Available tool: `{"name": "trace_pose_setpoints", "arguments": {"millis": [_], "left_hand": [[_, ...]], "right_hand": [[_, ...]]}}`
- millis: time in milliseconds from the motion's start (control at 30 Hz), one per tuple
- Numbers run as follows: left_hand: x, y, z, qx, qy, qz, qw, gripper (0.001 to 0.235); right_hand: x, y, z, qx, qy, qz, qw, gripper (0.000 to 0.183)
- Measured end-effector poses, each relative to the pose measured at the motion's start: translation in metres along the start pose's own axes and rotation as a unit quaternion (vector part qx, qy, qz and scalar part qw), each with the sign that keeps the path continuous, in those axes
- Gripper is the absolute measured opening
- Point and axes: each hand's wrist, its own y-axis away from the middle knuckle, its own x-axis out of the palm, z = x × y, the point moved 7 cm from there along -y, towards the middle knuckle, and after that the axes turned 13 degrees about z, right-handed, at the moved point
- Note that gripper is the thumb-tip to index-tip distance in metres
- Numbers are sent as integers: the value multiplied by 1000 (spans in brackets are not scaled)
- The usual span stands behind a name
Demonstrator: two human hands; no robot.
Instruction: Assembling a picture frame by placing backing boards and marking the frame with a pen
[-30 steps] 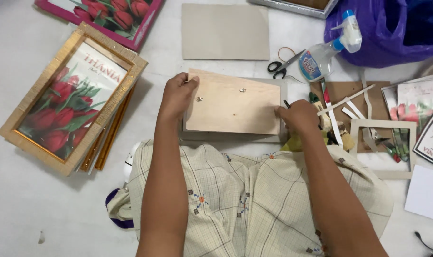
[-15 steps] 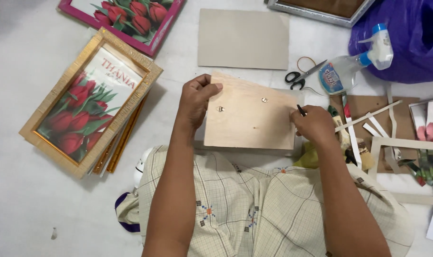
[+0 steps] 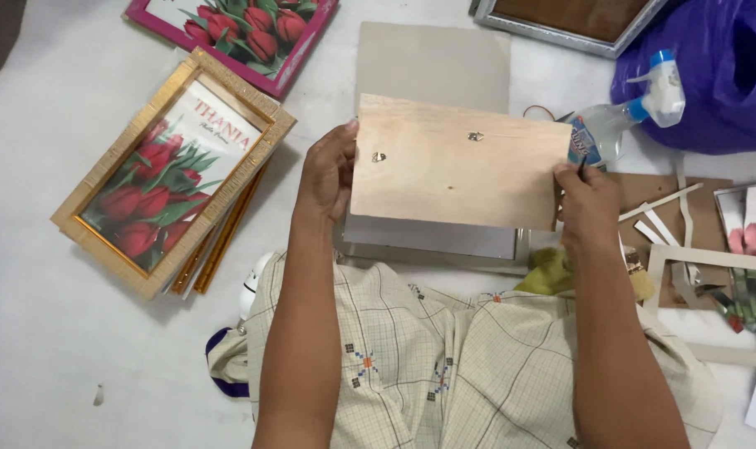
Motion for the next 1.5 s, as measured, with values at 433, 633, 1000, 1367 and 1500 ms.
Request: {"name": "trace_pose_setpoints", "arguments": {"millis": [433,633,1000,1367,1500], "left_hand": [[-51,-16,18,54,-138,-29,989,34],[-58,-26,25,81,28,-58,995,43],[-51,-41,38,79,60,-70,993,38],[-65,-50,48,59,52,-64,995,41],[-95,-74,71,49,41,-57,996,42]], "right_hand": [[-16,8,20,-66,0,-131,989,22],[-10,-10,-9,-86,146,-93,981,29],[14,-14,7,-117,289,-36,949,38],[26,-8,9,-63,256,29,964,37],[27,-9,15,-64,253,37,965,33]]}}
